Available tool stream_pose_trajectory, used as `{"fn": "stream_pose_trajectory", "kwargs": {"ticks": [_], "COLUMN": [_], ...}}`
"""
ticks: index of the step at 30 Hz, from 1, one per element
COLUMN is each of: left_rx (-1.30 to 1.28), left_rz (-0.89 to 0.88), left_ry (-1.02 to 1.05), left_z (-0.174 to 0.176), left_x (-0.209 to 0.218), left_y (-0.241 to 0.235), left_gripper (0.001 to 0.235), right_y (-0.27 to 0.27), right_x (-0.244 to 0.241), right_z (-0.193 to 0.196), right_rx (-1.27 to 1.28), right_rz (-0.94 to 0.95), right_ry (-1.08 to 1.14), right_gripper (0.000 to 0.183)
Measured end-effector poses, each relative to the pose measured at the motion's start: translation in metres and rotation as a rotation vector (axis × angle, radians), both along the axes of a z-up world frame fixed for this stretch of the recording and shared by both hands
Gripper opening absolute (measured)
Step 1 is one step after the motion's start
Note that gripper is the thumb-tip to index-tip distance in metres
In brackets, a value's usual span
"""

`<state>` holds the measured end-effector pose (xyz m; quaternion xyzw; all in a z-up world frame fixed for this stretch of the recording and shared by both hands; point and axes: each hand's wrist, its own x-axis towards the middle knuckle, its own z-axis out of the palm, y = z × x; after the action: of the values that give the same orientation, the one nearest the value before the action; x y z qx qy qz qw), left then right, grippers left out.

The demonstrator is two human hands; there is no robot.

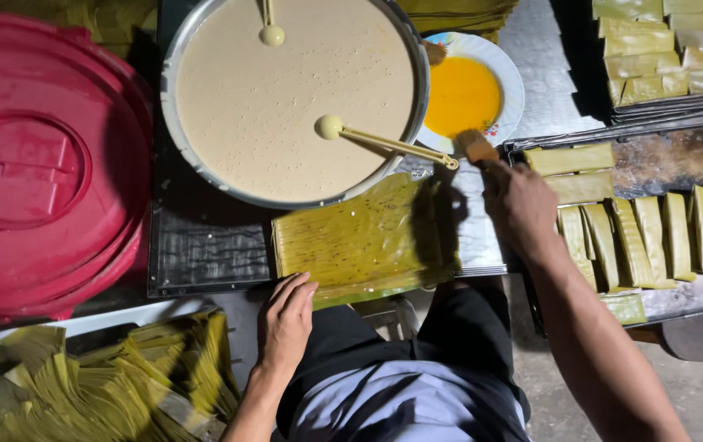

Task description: The person scoops a creamy batter onto a banana leaf, folds the leaf to enclose the batter, and places the wrapped item onto a metal tray. They repeat this process with multiple leaves and batter portions.

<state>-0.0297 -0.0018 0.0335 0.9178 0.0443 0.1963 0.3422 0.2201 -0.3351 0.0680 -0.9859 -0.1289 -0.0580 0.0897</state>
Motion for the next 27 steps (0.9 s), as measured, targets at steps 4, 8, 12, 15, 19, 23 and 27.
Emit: {"fn": "stream_pose_trajectory", "kwargs": {"ticks": [4, 8, 12, 15, 19, 23, 27], "left_rx": [-0.013, -0.061, -0.059, -0.044, -0.061, -0.072, -0.087], "left_rz": [-0.002, -0.051, -0.080, -0.093, -0.086, -0.071, -0.079], "left_ry": [-0.057, -0.012, 0.028, 0.057, 0.083, 0.132, 0.096], "left_z": [-0.010, -0.017, -0.017, -0.012, -0.009, -0.009, -0.021], "left_x": [0.008, 0.010, 0.007, 0.010, 0.012, 0.013, 0.010], "left_y": [-0.010, -0.008, -0.004, -0.002, -0.003, -0.001, 0.000], "left_gripper": [0.010, 0.009, 0.015, 0.016, 0.015, 0.013, 0.013], "right_y": [0.008, 0.014, 0.050, 0.084, 0.090, 0.000, -0.005], "right_x": [0.011, -0.059, -0.133, -0.147, -0.163, -0.107, -0.061], "right_z": [0.035, 0.058, 0.043, 0.016, -0.019, 0.010, 0.000], "right_rx": [-0.007, 0.146, -0.037, 0.001, -0.222, -0.111, 0.180], "right_rz": [0.021, 0.075, 0.276, 0.298, 0.401, 0.304, -0.019], "right_ry": [-0.055, -0.013, 0.361, 0.338, 0.436, 0.390, -0.032], "right_gripper": [0.023, 0.023, 0.031, 0.049, 0.028, 0.036, 0.031]}}
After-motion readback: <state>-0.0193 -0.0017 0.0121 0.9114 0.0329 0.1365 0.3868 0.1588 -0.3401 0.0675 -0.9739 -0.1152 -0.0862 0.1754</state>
